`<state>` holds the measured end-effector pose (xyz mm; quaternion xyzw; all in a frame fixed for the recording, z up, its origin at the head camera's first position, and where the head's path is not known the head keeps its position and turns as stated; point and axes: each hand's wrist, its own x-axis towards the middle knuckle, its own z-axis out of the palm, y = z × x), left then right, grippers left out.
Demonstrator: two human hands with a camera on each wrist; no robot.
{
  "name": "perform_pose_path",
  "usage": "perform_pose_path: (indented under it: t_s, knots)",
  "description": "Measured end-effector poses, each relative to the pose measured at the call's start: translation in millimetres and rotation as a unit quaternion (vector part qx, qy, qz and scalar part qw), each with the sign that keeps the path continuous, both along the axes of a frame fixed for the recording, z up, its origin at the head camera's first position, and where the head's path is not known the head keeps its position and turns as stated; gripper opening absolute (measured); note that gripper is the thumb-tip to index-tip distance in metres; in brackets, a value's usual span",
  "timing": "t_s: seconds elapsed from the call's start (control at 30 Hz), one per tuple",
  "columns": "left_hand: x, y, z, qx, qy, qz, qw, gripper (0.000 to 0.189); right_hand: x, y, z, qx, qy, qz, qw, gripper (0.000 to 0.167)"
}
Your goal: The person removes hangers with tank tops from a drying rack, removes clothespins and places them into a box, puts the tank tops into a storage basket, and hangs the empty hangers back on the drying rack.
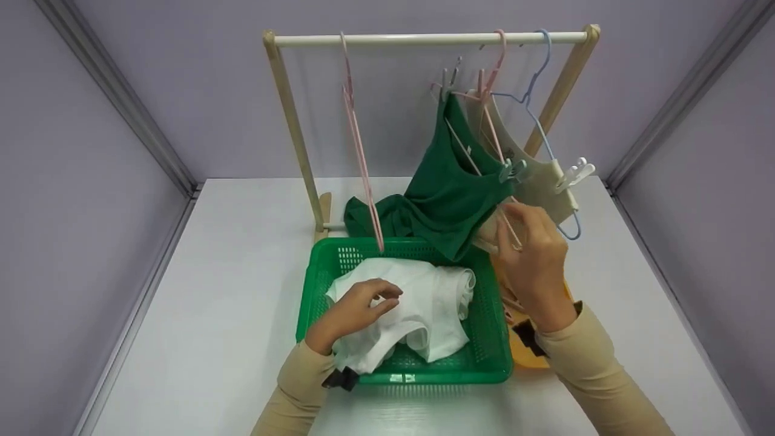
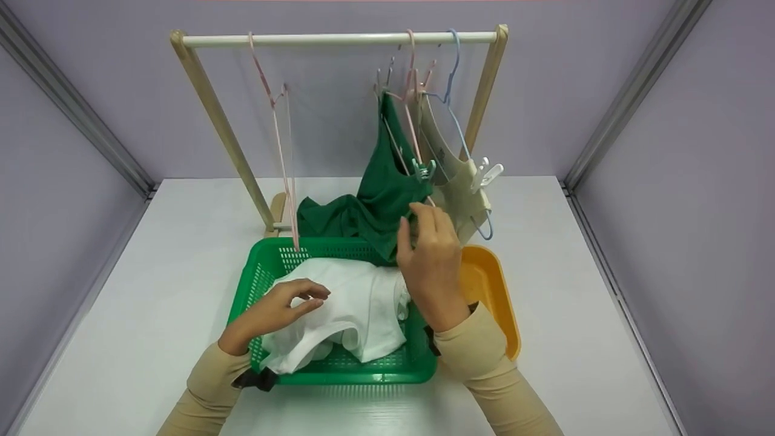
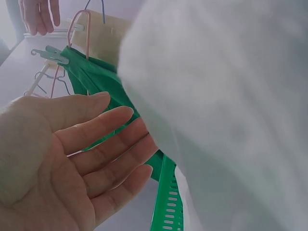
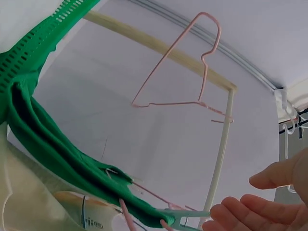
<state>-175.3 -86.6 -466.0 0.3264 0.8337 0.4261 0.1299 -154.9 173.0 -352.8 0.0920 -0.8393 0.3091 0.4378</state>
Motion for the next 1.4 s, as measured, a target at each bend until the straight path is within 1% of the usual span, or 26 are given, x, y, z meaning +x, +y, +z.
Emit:
perform_pose_path:
  t_s: [0.17,0.37,0.47,0.7,0.8,0.93,1.03,1.17,1.3,1.4]
  knots:
    - [0.7,-1.3,-0.4,-0.002,-0.003,0.001,1.0000,0.031,-5.1,5,0.0,-0.001,-0.019,-0.041,0.9990,0.023]
    - [0.7,-2.6,-0.4,-0.002,0.013,0.001,0.9999,0.031,-12.1,4,0.9,0.002,-0.074,-0.058,0.9956,0.035]
    - [0.6,-3.0,-0.5,-0.002,0.009,0.002,1.0000,0.031,-16.0,3,2.1,-0.004,-0.096,-0.063,0.9934,0.036]
    - [1.0,-3.1,0.7,-0.003,0.005,0.003,1.0000,0.031,-22.6,2,4.5,0.005,-0.116,-0.076,0.9904,0.037]
    - [1.3,-3.1,1.7,-0.004,0.012,0.003,0.9999,0.031,-26.1,1,5.1,0.010,-0.125,-0.085,0.9885,0.038]
    - [0.5,-3.3,2.3,-0.004,0.014,0.005,0.9999,0.031,-34.5,2,4.9,0.018,-0.149,-0.101,0.9835,0.039]
    - [-1.1,-3.3,3.3,-0.006,0.007,0.008,0.9999,0.031,-41.5,3,3.3,0.024,-0.168,-0.109,0.9794,0.037]
    - [-4.5,-2.7,4.2,-0.011,0.007,0.015,0.9998,0.030,-48.3,5,0.1,0.030,-0.177,-0.117,0.9767,0.033]
    - [-7.7,-1.2,4.1,-0.005,0.020,0.027,0.9994,0.029,-53.8,7,-3.0,0.035,-0.184,-0.126,0.9742,0.030]
    - [-9.2,0.1,4.1,0.003,0.026,0.041,0.9988,0.028,-57.2,8,-4.5,0.037,-0.204,-0.128,0.9698,0.031]
